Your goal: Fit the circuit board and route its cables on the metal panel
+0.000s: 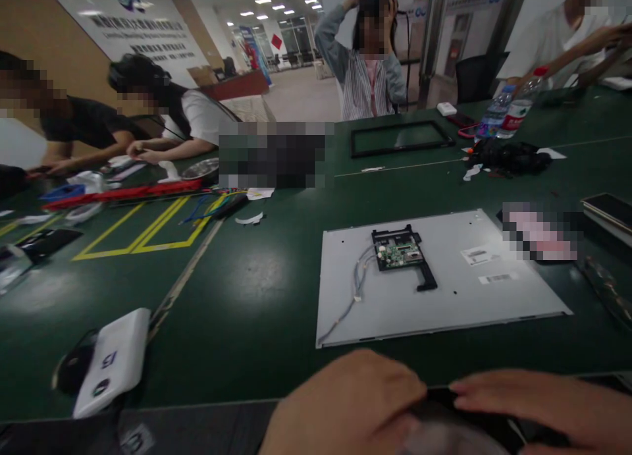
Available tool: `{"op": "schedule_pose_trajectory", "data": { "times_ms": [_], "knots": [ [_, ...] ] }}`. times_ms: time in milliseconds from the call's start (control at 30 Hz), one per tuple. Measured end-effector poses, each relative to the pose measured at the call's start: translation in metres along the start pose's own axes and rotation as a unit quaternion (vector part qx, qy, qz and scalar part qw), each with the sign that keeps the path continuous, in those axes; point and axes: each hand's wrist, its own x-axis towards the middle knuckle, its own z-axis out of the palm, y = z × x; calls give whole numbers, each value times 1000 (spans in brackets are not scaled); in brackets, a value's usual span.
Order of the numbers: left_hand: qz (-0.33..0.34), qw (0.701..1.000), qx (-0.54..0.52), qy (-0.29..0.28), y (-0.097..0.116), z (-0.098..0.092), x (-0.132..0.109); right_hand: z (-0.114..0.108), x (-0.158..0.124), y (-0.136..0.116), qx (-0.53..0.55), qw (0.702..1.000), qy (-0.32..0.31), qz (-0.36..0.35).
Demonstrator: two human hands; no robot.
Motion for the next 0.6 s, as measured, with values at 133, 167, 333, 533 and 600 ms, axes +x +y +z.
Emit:
{"op": "schedule_pose_trajectory", "data": {
  "times_ms": [133,167,333,533,600],
  "knots": [
    [56,971,129,191,19,-76,68,-55,63,27,-62,996,55,-32],
    [66,961,146,226,12,-90,86,-64,86,38,-82,991,90,-45],
    [72,967,89,226,-62,-107,141,-70,176,94,-72,991,103,-53],
    [84,969,69,223,-93,-88,145,-56,196,115,-39,994,87,-57],
    [78,966,108,223,-91,-86,145,-53,196,118,-34,994,90,-59]
  ]
}}
